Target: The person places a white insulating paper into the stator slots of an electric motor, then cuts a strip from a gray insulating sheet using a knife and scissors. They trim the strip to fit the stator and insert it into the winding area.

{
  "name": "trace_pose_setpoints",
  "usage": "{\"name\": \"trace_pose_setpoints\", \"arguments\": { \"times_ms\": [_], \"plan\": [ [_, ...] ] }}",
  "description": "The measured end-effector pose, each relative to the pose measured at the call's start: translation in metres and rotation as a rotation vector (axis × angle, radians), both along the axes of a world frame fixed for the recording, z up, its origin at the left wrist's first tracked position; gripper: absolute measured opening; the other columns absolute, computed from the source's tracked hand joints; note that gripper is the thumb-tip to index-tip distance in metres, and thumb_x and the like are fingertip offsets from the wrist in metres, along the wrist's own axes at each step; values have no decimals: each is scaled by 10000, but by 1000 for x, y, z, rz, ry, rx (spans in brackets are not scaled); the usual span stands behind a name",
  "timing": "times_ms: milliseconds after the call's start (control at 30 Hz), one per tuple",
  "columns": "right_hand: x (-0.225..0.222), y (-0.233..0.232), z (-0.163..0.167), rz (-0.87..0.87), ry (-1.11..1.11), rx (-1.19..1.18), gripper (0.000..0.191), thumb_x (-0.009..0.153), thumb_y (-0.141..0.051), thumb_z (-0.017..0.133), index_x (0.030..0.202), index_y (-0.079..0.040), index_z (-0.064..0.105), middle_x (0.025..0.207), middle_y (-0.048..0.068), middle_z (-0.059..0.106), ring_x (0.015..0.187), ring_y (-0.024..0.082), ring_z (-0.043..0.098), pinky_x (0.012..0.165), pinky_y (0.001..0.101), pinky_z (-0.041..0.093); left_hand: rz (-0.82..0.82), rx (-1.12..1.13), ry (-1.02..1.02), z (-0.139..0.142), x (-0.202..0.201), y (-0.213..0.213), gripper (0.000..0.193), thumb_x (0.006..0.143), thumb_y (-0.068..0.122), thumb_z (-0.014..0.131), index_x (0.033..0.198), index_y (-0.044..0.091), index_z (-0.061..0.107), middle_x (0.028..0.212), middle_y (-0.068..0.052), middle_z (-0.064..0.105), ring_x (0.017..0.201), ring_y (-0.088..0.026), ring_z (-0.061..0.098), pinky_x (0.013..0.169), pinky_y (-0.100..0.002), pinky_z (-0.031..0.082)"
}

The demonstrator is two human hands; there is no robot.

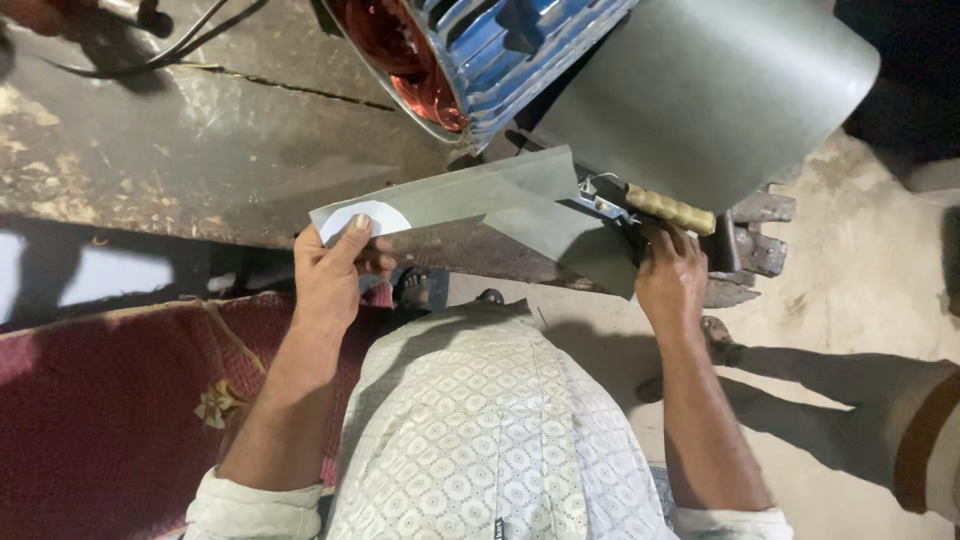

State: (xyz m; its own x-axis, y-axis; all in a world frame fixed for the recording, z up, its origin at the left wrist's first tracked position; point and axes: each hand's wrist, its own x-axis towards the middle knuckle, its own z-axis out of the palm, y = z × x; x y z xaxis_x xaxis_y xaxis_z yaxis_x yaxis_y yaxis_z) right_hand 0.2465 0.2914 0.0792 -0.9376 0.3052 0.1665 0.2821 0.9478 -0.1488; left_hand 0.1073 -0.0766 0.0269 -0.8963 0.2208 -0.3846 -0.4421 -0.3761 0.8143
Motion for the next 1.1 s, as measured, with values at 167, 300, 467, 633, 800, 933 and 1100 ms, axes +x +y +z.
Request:
{"name": "trace_pose_setpoints", "arguments": {
  "times_ms": [167,300,467,633,800,933,1100],
  "plan": [
    [8,8,-2,71,-43,15,543,797,-9,663,1338,-38,632,1278,196,682,1177,396,634,980,499,505,89,-17,-23,-20,16,-15,186,1008,186,697,1064,9,685,814,-99,712,616,-171,671,536,-303,557],
    [6,14,2,70,-182,-16,582,815,-51,678,1392,-71,605,1221,200,691,1130,411,639,971,504,530,113,7,-35,-27,25,-13,205,1010,206,686,1089,17,693,838,-101,727,631,-172,684,562,-295,572],
    [10,14,17,-86,-566,-167,739,728,-128,761,1432,-157,535,1134,174,721,1016,368,688,907,496,533,144,74,-41,-29,31,-8,221,1011,205,705,1099,3,692,862,-107,729,684,-167,696,624,-308,602],
    [25,0,13,-177,-659,-688,749,686,-104,801,1396,-168,570,1006,159,758,887,265,721,767,404,565,157,49,-54,-26,36,-11,221,1008,240,668,1081,33,695,834,-82,735,652,-144,697,563,-282,569],
    [38,-13,-6,-409,-481,-1328,480,807,-172,805,1183,-37,539,835,131,696,738,211,683,621,308,537,186,68,-4,-26,36,-9,226,1027,245,660,1090,32,697,845,-70,739,670,-129,696,589,-272,568],
    [43,-27,-19,-488,-494,-1517,450,888,-391,709,1081,2,603,834,109,690,660,180,629,471,272,391,208,101,-3,-30,34,-6,220,1021,232,660,1101,30,692,866,-76,743,708,-134,704,626,-291,605],
    [49,-40,-17,-69,-489,-1732,732,818,-534,761,1289,19,680,970,90,703,829,144,622,666,253,485,200,117,11,-33,33,-9,213,1027,211,658,1102,16,697,874,-88,738,729,-146,705,643,-300,608]
  ]
}}
